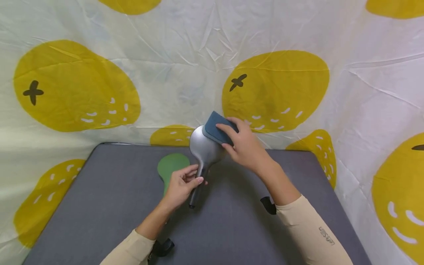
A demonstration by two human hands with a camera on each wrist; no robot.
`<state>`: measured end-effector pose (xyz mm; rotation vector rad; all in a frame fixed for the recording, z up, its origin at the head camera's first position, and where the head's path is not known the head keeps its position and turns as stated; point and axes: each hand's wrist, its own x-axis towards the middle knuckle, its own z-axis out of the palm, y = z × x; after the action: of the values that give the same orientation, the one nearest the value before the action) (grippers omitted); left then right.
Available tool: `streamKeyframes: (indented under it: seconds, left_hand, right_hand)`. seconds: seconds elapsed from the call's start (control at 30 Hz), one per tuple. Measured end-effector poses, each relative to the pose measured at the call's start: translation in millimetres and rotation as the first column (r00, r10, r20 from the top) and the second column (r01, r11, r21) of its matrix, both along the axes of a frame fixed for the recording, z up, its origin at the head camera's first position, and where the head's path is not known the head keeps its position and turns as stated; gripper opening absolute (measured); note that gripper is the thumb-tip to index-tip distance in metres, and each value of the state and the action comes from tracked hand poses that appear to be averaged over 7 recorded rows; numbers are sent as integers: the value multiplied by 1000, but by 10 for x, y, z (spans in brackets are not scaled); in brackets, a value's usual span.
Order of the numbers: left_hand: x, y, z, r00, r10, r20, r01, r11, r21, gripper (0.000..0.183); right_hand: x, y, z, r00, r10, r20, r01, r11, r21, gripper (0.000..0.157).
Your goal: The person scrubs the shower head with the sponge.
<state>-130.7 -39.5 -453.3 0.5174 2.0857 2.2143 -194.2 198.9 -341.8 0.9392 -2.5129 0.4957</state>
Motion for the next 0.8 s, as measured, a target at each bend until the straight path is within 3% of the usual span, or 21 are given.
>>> streamKeyframes:
  seconds: [0.27, 0.4, 0.6, 0.8]
  left_hand:
    - [-8, -59, -17, 1000, 1, 17, -2, 998, 61, 43]
    - [-13, -80, -8, 1000, 5, -11, -5, 997, 80, 39]
    - [-4, -118, -11, 999, -4, -39, 6, 998, 59, 37]
    - [-6, -135, -15, 999, -23, -43, 24, 999, 39, 36]
  right_hand:
    - [417, -166, -498, 989, 95, -112, -94, 996, 8, 66]
    - [555, -234, -635, 983, 116, -140, -113, 993, 29, 71]
    - [477, -231, -535, 985, 83, -151, -83, 997, 2, 65]
    - [214, -143, -253, 999, 13, -41, -15, 999, -48, 62]
